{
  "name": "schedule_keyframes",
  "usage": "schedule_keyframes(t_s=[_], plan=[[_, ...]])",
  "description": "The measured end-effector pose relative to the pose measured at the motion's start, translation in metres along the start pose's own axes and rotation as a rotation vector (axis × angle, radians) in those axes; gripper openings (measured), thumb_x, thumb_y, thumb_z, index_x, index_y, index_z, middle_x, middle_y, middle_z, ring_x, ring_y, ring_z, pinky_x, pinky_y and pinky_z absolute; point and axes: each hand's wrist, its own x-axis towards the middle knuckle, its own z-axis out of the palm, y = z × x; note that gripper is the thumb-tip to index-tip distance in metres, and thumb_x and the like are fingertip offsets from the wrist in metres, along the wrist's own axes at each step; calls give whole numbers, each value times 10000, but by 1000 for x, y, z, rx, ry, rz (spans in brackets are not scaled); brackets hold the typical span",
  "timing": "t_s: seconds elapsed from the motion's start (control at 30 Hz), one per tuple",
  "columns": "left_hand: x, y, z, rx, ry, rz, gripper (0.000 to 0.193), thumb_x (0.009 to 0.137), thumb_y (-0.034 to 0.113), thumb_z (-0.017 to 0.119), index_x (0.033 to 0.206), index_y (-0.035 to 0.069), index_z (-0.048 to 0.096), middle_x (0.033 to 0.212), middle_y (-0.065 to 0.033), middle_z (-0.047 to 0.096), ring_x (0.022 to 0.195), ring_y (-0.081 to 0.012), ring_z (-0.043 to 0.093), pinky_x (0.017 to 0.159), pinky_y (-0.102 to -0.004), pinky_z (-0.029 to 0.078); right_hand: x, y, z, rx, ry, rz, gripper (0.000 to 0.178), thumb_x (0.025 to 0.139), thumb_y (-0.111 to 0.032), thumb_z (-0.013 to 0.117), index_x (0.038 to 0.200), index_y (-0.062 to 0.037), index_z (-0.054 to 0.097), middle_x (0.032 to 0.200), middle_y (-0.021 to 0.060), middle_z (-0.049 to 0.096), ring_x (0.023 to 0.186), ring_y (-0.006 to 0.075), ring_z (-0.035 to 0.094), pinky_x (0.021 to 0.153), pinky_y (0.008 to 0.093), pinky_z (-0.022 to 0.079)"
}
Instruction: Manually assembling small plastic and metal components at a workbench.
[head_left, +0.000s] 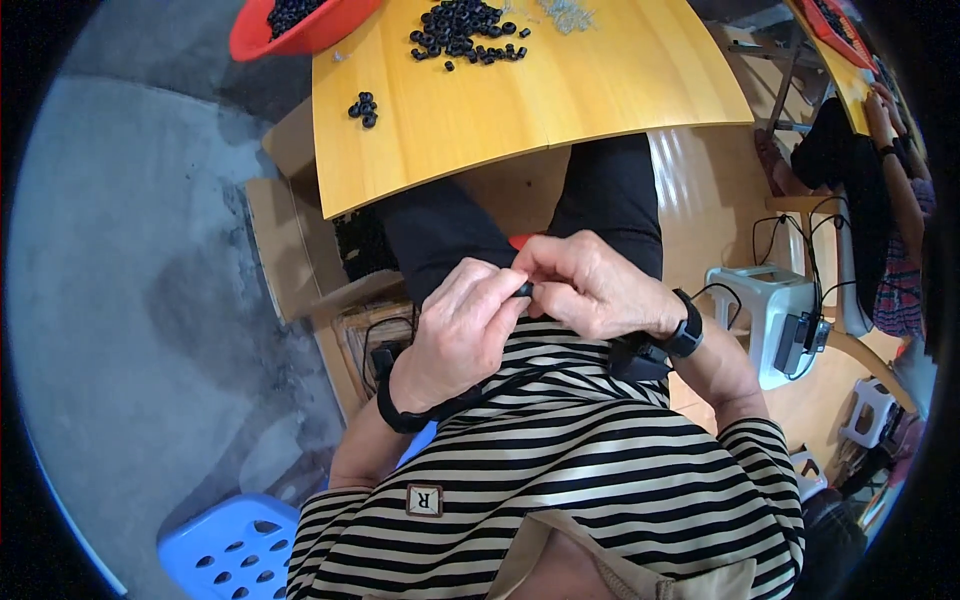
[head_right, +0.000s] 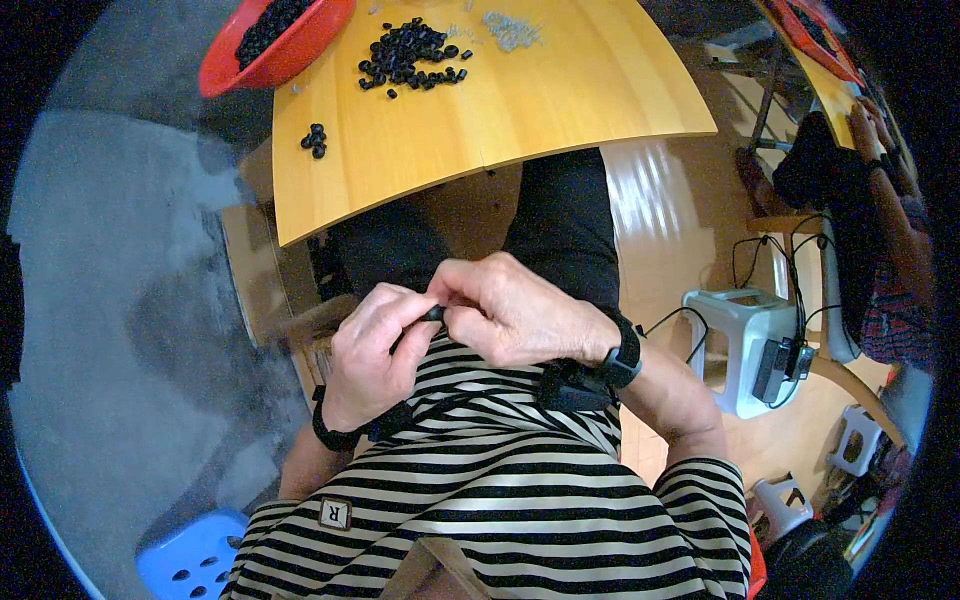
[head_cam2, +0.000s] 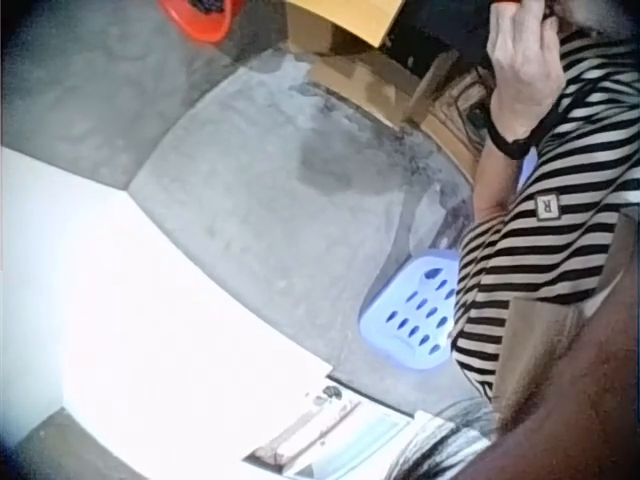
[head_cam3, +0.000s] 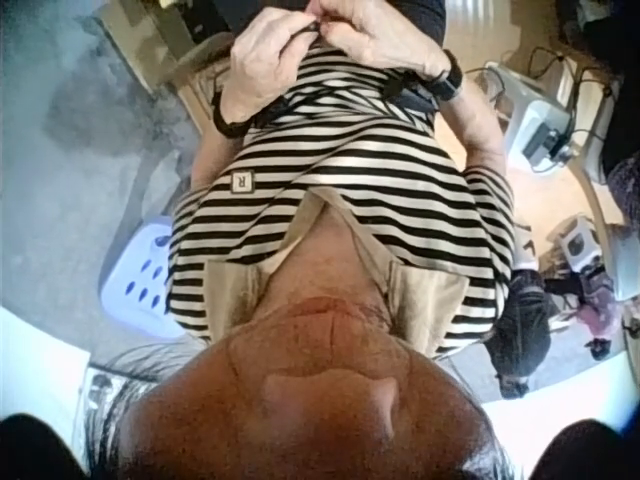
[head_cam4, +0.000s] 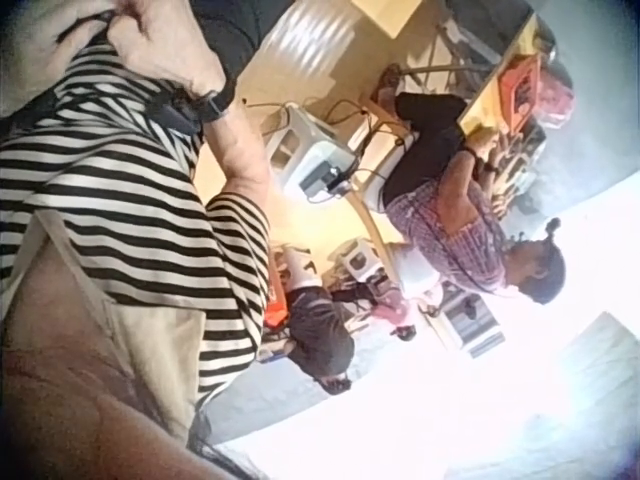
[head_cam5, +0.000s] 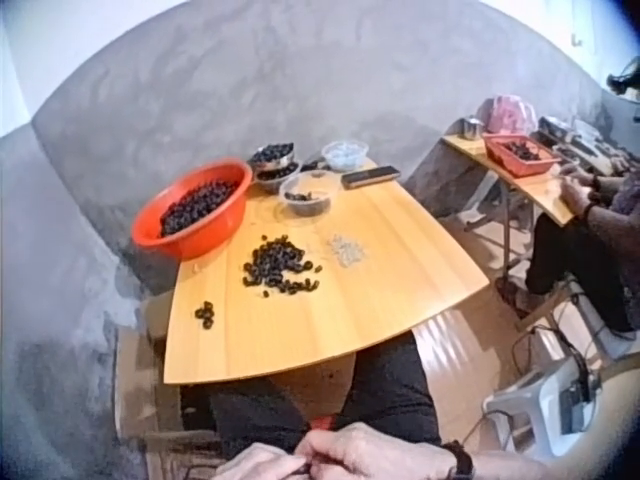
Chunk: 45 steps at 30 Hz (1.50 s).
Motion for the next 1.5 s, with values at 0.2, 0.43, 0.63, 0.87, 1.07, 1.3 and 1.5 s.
schedule_keyframes(t_s=[0.2, 0.43, 0.63, 0.87, 1.07, 1.3, 1.5], plan=[[-12, -3, 4, 31, -52, 114, 303, 707, -80, 686, 991, -64, 581, 850, -142, 570, 734, -289, 582, 640, -354, 501, -6, 8, 8, -133, -69, -44, 80, 756, -41, 461, 713, 18, 494, 555, 178, 486, 494, 334, 518, 479, 389, 425], [-15, -13, 14, 122, -19, 288, 365, 689, -74, 651, 1040, -127, 563, 867, -182, 552, 792, -320, 579, 682, -366, 510, -7, 12, 16, -371, 159, -213, 100, 668, -53, 516, 597, -14, 459, 534, 171, 474, 459, 353, 509, 441, 404, 420], [-12, -15, 15, 169, -11, 279, 362, 703, -110, 665, 1052, -102, 568, 895, -189, 596, 803, -340, 612, 677, -375, 527, -4, 18, 13, -452, 181, -282, 44, 644, -9, 487, 614, -17, 455, 526, 143, 430, 445, 312, 465, 425, 381, 378], [-4, -15, 16, 55, 52, 171, 288, 705, -104, 656, 983, -65, 594, 831, -162, 585, 729, -309, 595, 653, -358, 515, 1, 16, 11, -359, 160, -158, 156, 699, -98, 516, 593, -1, 454, 523, 190, 459, 446, 345, 500, 450, 413, 422], [-4, -10, 6, -713, 127, -496, 132, 904, 9, 610, 1019, -54, 626, 827, -52, 655, 728, -84, 594, 669, -199, 479, -4, 8, 2, 431, 93, 225, 165, 940, -164, 581, 846, -29, 574, 676, -34, 535, 620, 33, 455, 554, 216, 401], [-1, -24, 0, -1083, 103, -615, 159, 919, 40, 594, 1047, -52, 617, 814, -103, 668, 695, -99, 614, 610, -211, 484, 4, 17, 8, 244, 211, -136, 249, 873, -34, 671, 1116, -19, 618, 834, 30, 595, 761, 78, 599, 676, 230, 519], [0, -18, 2, -1022, 141, -621, 188, 907, 20, 609, 1079, -58, 609, 866, -101, 664, 720, -107, 635, 611, -209, 500, 6, 15, 11, 199, 272, -165, 143, 870, -23, 666, 1008, 6, 644, 860, 64, 634, 765, 117, 647, 671, 254, 552]])
